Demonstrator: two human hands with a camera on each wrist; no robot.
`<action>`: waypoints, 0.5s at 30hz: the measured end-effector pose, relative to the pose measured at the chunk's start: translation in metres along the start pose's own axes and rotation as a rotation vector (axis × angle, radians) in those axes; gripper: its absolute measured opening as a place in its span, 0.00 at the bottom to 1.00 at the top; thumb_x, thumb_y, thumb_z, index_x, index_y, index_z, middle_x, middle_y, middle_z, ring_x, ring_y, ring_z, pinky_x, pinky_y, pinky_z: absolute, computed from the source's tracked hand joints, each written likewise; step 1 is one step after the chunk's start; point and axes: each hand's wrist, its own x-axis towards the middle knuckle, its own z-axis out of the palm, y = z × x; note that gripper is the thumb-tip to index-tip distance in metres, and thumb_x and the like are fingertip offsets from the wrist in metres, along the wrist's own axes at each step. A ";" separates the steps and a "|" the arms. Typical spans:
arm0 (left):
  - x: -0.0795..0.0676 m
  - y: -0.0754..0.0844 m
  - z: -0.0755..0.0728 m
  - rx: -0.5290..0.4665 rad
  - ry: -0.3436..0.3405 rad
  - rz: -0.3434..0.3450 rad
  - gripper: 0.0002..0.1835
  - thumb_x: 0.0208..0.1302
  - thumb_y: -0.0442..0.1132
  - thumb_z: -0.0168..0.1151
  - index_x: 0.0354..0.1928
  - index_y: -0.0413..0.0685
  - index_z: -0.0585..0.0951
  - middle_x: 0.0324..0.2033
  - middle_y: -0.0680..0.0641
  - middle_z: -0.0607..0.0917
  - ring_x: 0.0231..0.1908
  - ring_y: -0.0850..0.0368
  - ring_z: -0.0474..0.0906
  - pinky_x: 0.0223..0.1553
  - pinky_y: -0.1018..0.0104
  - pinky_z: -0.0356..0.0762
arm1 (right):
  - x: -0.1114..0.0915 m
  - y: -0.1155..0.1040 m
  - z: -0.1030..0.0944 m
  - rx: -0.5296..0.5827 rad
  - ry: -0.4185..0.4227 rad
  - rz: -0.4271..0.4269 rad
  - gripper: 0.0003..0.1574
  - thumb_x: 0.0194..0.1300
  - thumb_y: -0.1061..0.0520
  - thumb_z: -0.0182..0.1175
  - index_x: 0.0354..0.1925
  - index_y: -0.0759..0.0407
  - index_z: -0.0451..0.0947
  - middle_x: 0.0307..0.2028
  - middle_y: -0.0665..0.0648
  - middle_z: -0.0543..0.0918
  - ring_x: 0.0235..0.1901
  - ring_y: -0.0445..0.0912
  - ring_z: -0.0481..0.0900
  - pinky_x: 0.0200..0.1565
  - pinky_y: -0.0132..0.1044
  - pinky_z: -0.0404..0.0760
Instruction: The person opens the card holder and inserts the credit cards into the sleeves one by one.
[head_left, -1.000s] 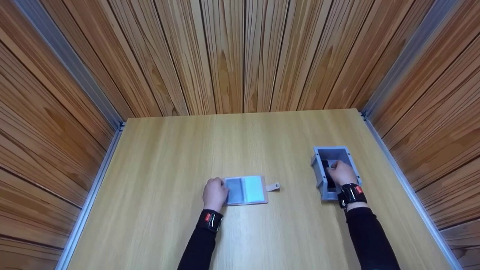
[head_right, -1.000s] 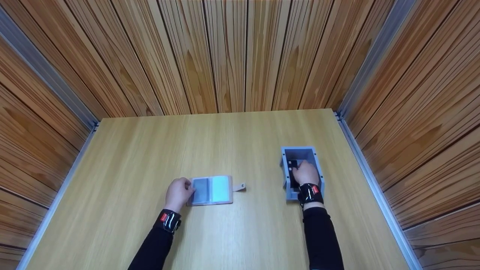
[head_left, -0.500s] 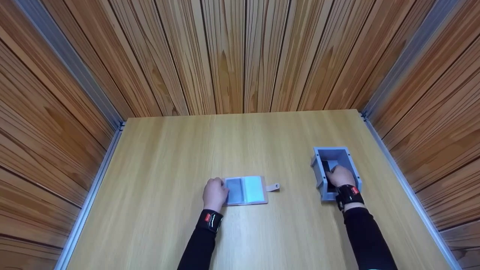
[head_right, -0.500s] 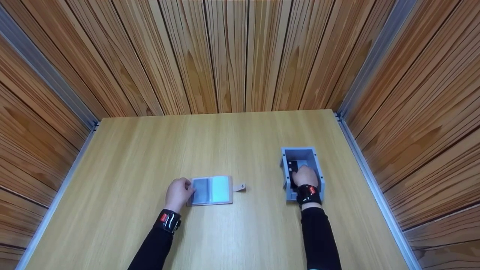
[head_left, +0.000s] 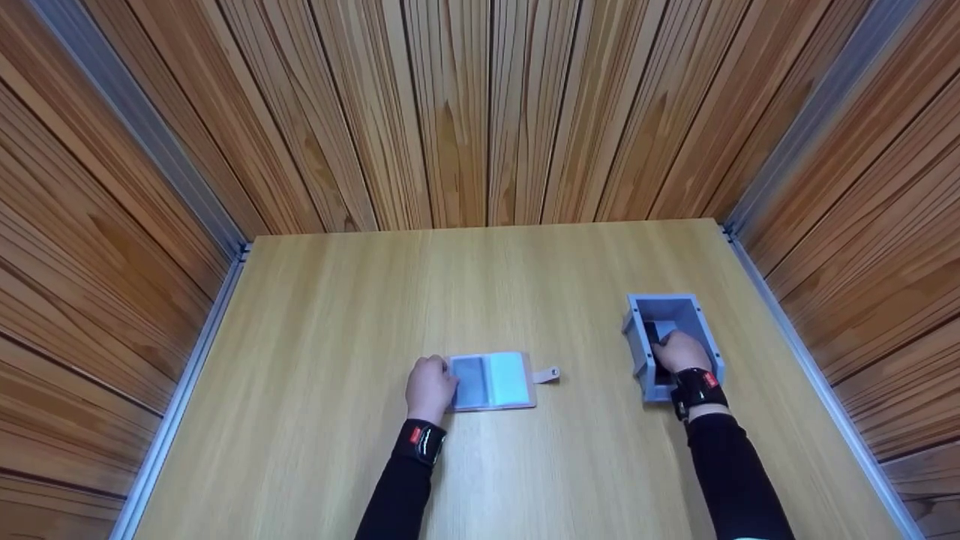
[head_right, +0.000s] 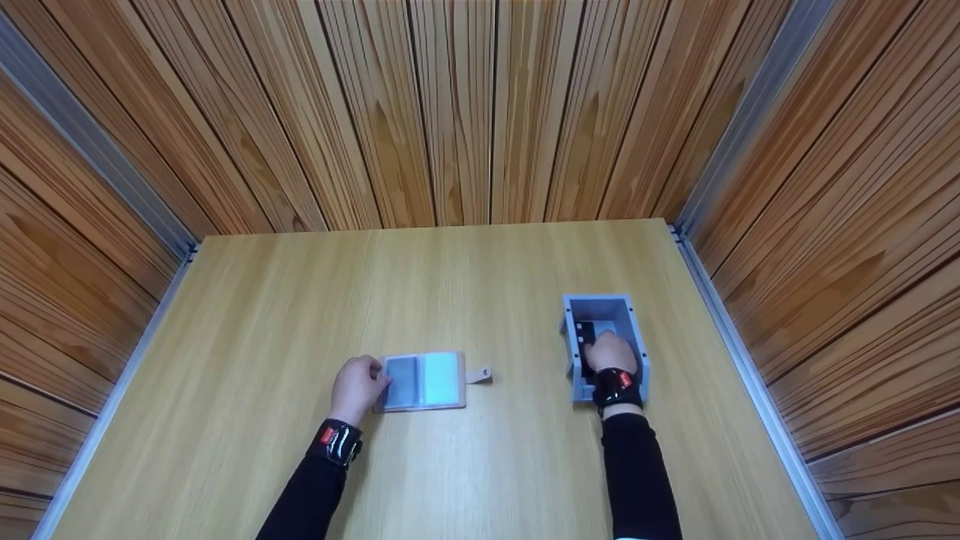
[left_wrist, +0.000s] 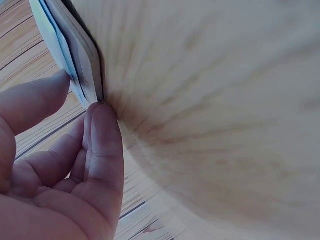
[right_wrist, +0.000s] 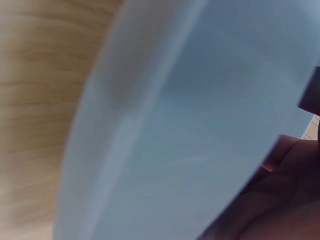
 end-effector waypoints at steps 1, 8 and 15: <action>0.000 0.000 0.000 -0.002 -0.005 -0.004 0.08 0.52 0.32 0.71 0.29 0.39 0.79 0.27 0.45 0.76 0.31 0.47 0.77 0.36 0.52 0.75 | 0.000 0.000 0.000 -0.001 -0.004 0.006 0.18 0.65 0.55 0.55 0.20 0.58 0.66 0.19 0.52 0.68 0.22 0.48 0.68 0.25 0.40 0.64; 0.000 0.001 -0.001 -0.012 -0.013 -0.004 0.09 0.52 0.33 0.71 0.30 0.39 0.79 0.28 0.45 0.76 0.31 0.47 0.77 0.36 0.52 0.75 | 0.002 -0.002 0.000 0.003 -0.017 0.032 0.18 0.66 0.56 0.54 0.20 0.57 0.64 0.20 0.52 0.66 0.22 0.49 0.68 0.25 0.40 0.64; 0.000 0.001 -0.002 -0.005 -0.011 0.005 0.10 0.52 0.34 0.73 0.32 0.37 0.81 0.29 0.44 0.78 0.33 0.45 0.79 0.38 0.52 0.76 | -0.001 -0.006 -0.002 -0.026 0.001 0.005 0.21 0.65 0.56 0.54 0.17 0.56 0.63 0.18 0.52 0.66 0.23 0.50 0.68 0.26 0.41 0.64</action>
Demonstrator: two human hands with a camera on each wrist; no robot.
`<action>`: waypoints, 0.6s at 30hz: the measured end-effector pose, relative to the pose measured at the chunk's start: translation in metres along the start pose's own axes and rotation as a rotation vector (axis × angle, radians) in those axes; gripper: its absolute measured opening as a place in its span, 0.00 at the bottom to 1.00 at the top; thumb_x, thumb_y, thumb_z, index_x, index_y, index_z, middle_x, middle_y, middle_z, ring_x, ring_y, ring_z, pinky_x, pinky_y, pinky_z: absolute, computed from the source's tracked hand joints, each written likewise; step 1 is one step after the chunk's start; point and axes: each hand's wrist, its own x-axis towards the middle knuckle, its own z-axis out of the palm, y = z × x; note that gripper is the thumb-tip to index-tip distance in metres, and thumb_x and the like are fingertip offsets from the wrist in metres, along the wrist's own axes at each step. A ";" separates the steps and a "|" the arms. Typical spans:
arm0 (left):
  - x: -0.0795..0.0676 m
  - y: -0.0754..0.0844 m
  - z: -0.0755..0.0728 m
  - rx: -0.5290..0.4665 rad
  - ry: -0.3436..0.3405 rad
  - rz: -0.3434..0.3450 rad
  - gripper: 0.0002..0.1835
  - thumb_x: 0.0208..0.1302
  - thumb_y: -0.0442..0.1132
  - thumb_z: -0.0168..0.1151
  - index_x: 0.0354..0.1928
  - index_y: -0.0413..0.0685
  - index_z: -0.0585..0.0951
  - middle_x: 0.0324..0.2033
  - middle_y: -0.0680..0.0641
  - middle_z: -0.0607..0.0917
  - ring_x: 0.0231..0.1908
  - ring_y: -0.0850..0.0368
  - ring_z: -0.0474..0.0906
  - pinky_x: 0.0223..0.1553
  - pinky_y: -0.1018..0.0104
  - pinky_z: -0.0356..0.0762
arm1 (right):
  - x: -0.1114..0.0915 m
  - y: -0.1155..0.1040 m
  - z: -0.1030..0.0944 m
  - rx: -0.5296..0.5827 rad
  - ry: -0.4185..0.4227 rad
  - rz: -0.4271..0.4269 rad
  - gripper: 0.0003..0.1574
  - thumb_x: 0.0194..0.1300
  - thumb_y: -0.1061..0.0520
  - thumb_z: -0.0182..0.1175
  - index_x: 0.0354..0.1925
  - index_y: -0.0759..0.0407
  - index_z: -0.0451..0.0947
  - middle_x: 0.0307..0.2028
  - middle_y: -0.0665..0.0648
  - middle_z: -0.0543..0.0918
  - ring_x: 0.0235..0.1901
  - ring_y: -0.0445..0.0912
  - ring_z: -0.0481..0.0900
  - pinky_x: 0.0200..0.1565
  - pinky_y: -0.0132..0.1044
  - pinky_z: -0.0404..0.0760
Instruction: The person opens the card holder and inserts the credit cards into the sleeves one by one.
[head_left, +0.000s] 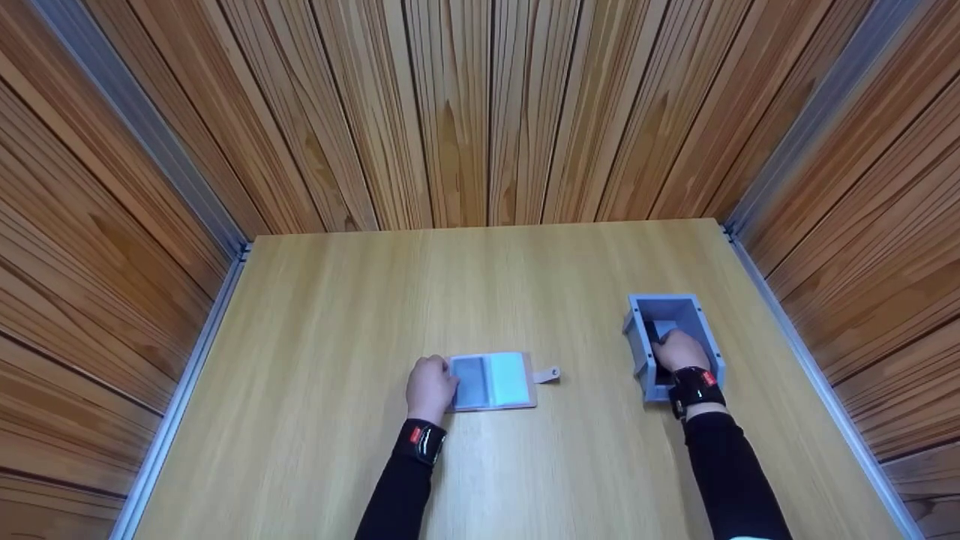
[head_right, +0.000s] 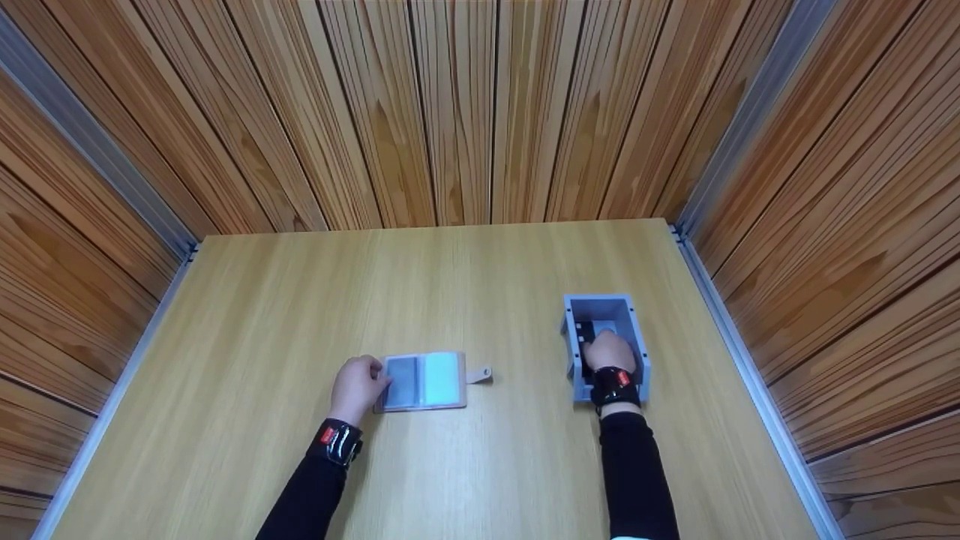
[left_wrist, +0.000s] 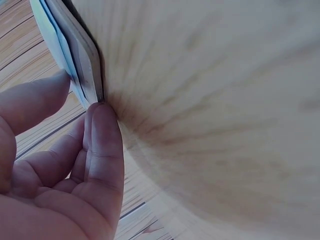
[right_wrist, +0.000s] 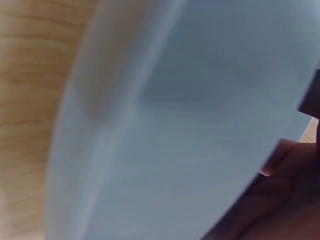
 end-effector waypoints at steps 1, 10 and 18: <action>0.000 0.000 0.000 -0.001 -0.002 -0.003 0.10 0.52 0.34 0.73 0.32 0.37 0.81 0.29 0.44 0.78 0.33 0.45 0.79 0.38 0.52 0.76 | 0.000 0.000 0.000 0.006 -0.007 0.002 0.21 0.66 0.56 0.54 0.18 0.56 0.63 0.19 0.52 0.66 0.23 0.50 0.68 0.26 0.41 0.64; 0.000 0.000 0.000 -0.008 0.011 -0.001 0.10 0.51 0.34 0.73 0.29 0.39 0.80 0.27 0.45 0.77 0.32 0.46 0.77 0.36 0.52 0.75 | 0.001 0.000 -0.003 0.032 -0.020 0.022 0.18 0.67 0.55 0.54 0.21 0.59 0.66 0.21 0.54 0.68 0.24 0.50 0.68 0.28 0.42 0.65; 0.001 0.000 0.001 -0.004 0.015 0.000 0.09 0.51 0.33 0.72 0.29 0.38 0.80 0.28 0.44 0.77 0.32 0.45 0.78 0.37 0.51 0.76 | 0.001 0.000 -0.007 0.082 0.023 0.013 0.20 0.63 0.56 0.54 0.17 0.54 0.62 0.16 0.49 0.64 0.17 0.46 0.64 0.22 0.39 0.61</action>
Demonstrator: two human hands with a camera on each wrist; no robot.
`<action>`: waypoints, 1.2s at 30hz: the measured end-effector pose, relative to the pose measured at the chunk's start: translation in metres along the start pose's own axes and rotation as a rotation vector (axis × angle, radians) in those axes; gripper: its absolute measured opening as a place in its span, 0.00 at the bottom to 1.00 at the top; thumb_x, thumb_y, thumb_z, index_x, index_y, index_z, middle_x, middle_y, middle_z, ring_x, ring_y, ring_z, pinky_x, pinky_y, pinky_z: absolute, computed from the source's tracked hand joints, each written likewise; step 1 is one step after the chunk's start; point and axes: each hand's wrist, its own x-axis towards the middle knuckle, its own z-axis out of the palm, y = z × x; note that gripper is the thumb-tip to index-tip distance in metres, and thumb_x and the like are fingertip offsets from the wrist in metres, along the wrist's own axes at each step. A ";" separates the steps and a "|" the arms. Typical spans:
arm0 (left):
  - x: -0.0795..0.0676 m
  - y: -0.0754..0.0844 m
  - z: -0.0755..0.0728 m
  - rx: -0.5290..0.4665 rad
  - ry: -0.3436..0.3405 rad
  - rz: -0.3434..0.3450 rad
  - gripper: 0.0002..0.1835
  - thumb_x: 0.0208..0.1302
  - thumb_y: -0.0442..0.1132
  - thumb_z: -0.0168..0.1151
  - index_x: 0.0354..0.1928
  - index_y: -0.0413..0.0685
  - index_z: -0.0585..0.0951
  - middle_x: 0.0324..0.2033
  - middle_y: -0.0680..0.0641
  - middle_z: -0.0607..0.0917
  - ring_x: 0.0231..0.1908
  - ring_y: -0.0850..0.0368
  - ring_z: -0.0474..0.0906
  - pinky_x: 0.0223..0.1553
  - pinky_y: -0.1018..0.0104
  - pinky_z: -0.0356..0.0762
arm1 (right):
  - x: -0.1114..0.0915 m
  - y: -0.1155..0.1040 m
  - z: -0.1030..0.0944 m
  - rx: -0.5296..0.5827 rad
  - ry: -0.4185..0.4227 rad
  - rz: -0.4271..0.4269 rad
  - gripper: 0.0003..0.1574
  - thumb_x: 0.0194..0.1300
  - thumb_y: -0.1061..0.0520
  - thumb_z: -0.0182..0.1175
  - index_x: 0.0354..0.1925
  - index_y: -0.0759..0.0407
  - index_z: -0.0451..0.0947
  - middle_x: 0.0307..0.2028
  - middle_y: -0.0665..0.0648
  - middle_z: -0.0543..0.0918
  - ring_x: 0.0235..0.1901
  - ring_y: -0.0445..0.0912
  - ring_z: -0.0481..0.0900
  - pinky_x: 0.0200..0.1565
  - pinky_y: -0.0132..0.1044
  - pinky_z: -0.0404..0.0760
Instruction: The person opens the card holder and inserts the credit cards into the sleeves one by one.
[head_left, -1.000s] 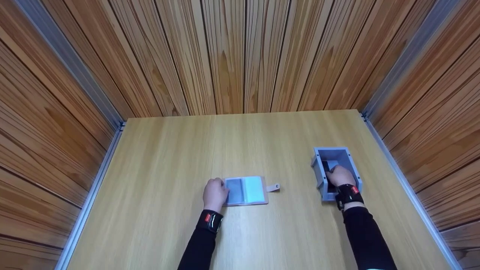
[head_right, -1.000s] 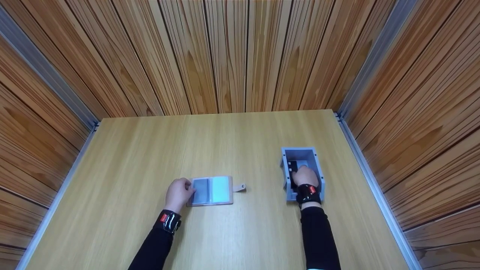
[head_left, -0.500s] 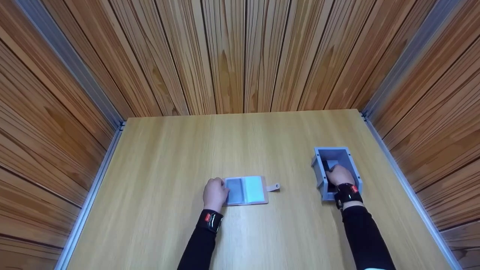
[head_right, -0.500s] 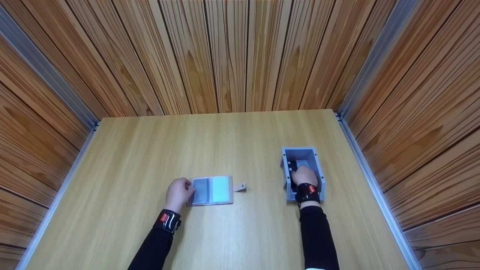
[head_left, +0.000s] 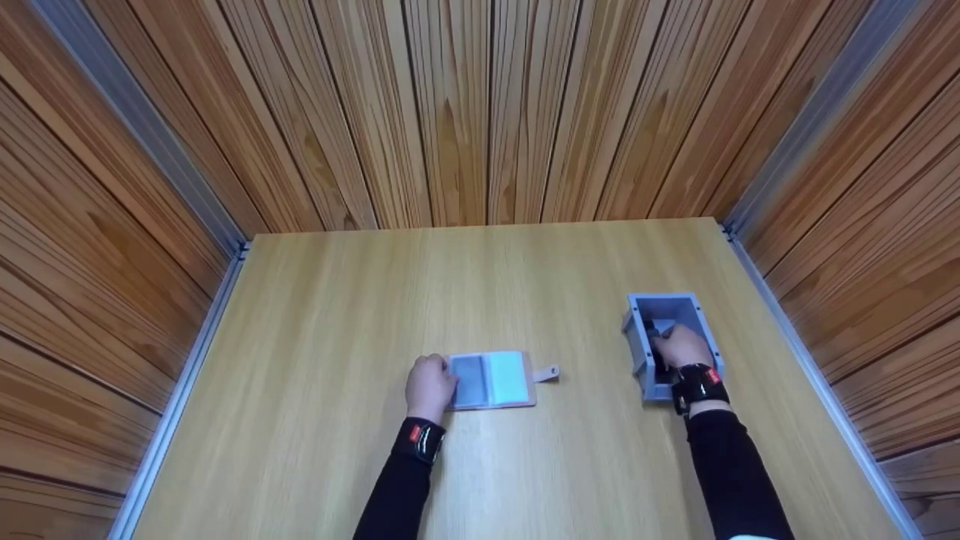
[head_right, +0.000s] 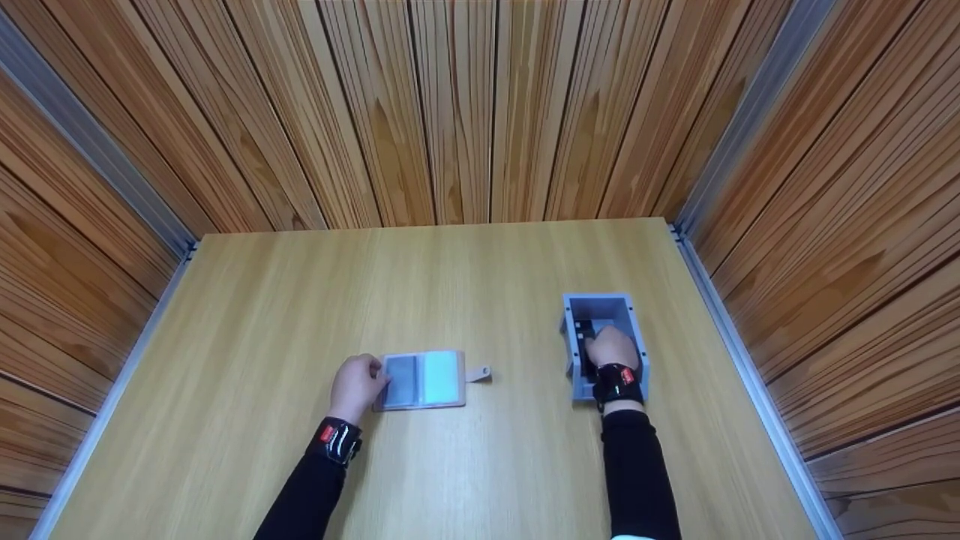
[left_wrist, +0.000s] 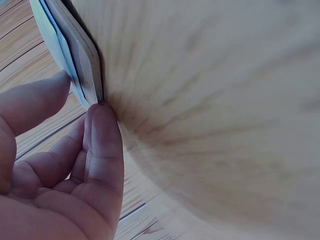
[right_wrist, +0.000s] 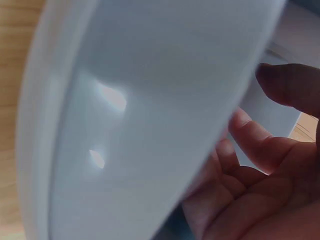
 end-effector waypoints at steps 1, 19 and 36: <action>0.000 0.000 0.000 0.000 0.001 -0.002 0.09 0.51 0.33 0.72 0.29 0.38 0.80 0.28 0.44 0.77 0.32 0.45 0.78 0.37 0.51 0.76 | 0.000 0.000 0.000 0.012 -0.005 0.002 0.20 0.63 0.56 0.53 0.16 0.53 0.61 0.15 0.48 0.64 0.16 0.45 0.64 0.21 0.38 0.61; 0.000 0.001 0.000 -0.012 -0.013 -0.022 0.08 0.52 0.32 0.71 0.30 0.39 0.80 0.28 0.45 0.77 0.32 0.47 0.77 0.36 0.53 0.75 | 0.003 -0.005 0.007 -0.003 0.038 -0.056 0.23 0.62 0.62 0.54 0.17 0.52 0.54 0.16 0.47 0.55 0.19 0.45 0.55 0.25 0.39 0.55; 0.000 0.000 0.000 -0.014 -0.020 -0.025 0.10 0.52 0.33 0.72 0.29 0.39 0.79 0.28 0.46 0.76 0.31 0.48 0.76 0.35 0.53 0.74 | -0.004 -0.005 -0.021 0.004 0.137 -0.050 0.13 0.65 0.59 0.55 0.37 0.72 0.73 0.38 0.71 0.80 0.39 0.65 0.77 0.44 0.57 0.73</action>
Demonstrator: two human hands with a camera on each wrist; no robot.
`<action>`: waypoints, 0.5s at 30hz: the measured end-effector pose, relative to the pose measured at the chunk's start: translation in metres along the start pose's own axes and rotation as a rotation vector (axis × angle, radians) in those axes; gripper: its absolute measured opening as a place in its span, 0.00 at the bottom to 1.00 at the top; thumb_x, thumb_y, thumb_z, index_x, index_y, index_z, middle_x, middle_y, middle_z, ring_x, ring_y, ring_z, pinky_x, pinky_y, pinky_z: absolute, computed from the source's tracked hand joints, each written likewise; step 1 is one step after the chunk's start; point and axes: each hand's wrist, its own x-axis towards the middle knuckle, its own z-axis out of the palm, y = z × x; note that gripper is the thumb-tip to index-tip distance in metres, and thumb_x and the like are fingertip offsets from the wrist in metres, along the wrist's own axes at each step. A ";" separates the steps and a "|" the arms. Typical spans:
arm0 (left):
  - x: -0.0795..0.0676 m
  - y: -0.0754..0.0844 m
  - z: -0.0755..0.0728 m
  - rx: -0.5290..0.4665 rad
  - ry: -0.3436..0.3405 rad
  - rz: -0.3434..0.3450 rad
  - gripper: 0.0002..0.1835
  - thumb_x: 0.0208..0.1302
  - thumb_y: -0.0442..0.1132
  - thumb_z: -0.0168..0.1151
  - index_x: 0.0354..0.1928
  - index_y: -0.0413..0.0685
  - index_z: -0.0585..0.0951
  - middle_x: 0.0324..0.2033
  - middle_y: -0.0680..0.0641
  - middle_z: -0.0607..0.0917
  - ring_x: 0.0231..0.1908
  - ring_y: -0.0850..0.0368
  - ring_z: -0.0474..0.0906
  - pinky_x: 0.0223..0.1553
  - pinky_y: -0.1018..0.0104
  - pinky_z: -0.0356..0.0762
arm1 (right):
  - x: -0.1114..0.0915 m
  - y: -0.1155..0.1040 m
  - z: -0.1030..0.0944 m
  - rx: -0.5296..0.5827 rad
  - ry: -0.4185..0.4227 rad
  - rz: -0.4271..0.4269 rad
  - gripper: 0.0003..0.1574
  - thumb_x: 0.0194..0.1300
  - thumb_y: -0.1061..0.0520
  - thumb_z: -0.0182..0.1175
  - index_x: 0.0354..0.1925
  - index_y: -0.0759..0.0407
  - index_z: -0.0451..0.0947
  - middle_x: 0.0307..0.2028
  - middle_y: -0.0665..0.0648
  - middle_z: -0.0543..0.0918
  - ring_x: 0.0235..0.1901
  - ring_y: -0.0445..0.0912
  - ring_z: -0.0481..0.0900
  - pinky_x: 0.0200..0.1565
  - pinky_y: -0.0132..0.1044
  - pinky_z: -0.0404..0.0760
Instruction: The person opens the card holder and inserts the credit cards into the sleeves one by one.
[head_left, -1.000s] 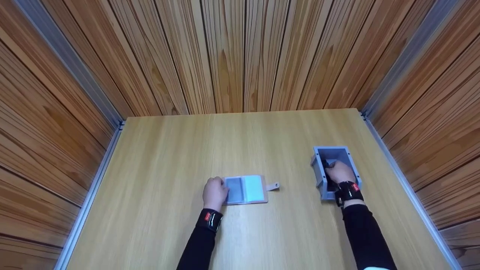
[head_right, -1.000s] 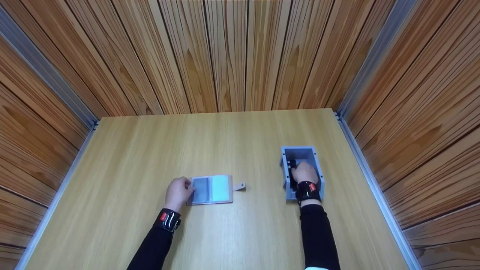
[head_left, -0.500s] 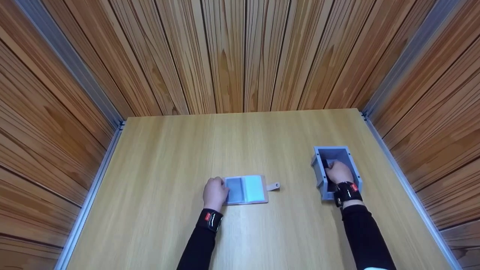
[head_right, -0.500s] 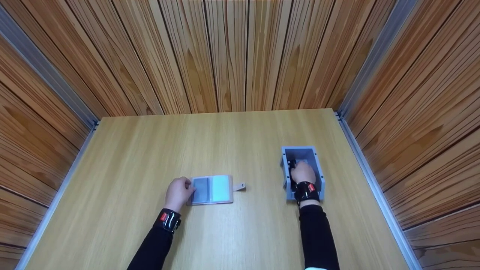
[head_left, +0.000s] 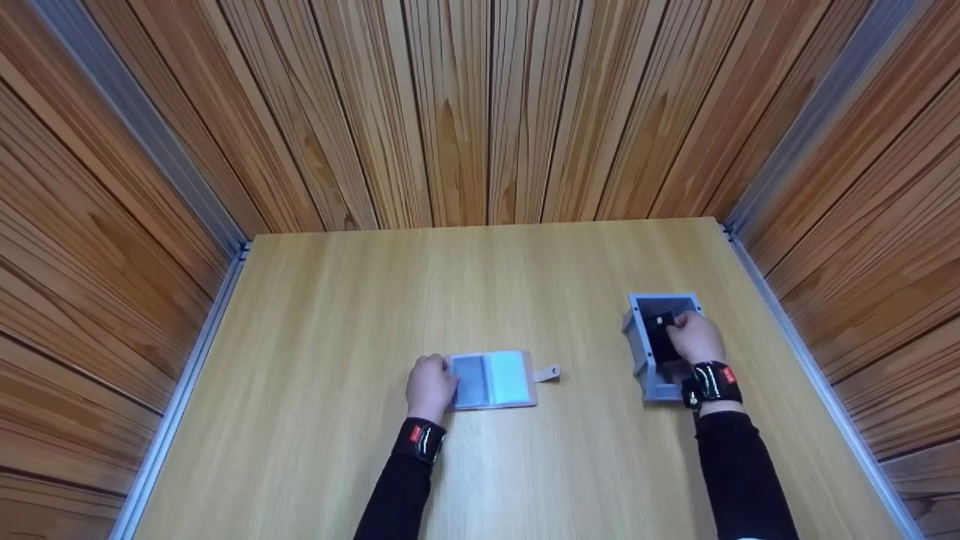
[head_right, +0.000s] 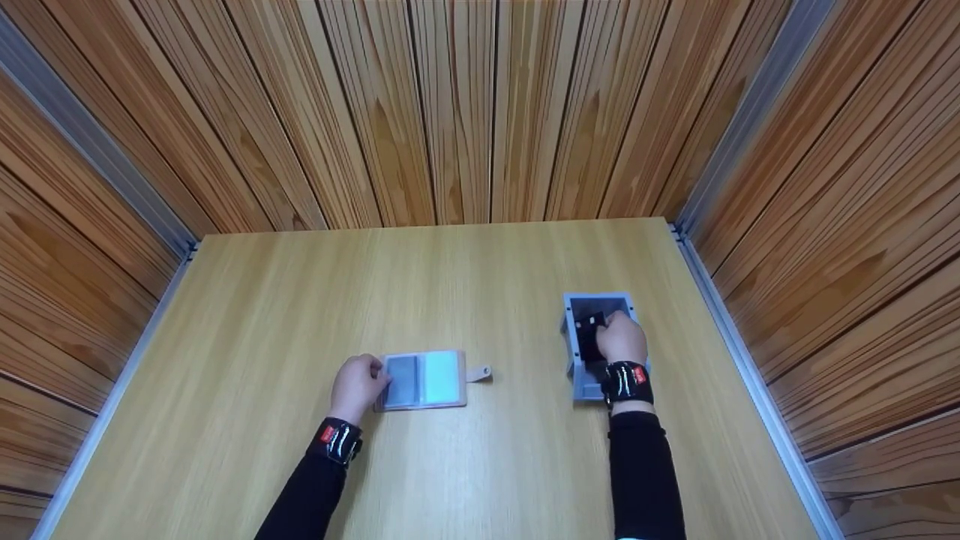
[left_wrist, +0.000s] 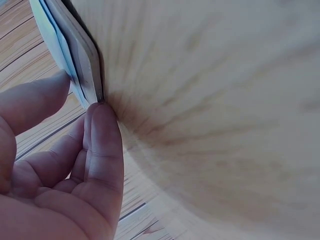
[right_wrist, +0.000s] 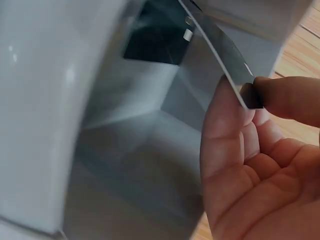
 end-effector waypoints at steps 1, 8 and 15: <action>0.000 0.000 0.000 0.000 0.004 0.005 0.09 0.52 0.33 0.72 0.29 0.39 0.79 0.28 0.46 0.76 0.31 0.48 0.76 0.35 0.53 0.74 | 0.000 0.000 -0.002 0.002 0.005 0.000 0.14 0.65 0.59 0.55 0.38 0.73 0.73 0.39 0.73 0.80 0.40 0.65 0.78 0.44 0.57 0.73; 0.000 -0.002 0.000 0.004 0.015 0.026 0.09 0.51 0.33 0.72 0.30 0.38 0.80 0.29 0.43 0.78 0.33 0.45 0.78 0.37 0.51 0.76 | 0.001 -0.004 -0.017 0.004 0.050 -0.004 0.16 0.66 0.59 0.54 0.42 0.74 0.73 0.42 0.76 0.80 0.43 0.68 0.77 0.46 0.59 0.72; 0.001 -0.003 0.001 0.008 0.018 0.027 0.09 0.51 0.33 0.72 0.29 0.38 0.80 0.27 0.44 0.78 0.31 0.45 0.78 0.36 0.51 0.75 | 0.001 -0.013 -0.029 0.033 0.108 -0.004 0.18 0.67 0.60 0.53 0.45 0.76 0.73 0.41 0.75 0.80 0.43 0.68 0.77 0.48 0.59 0.72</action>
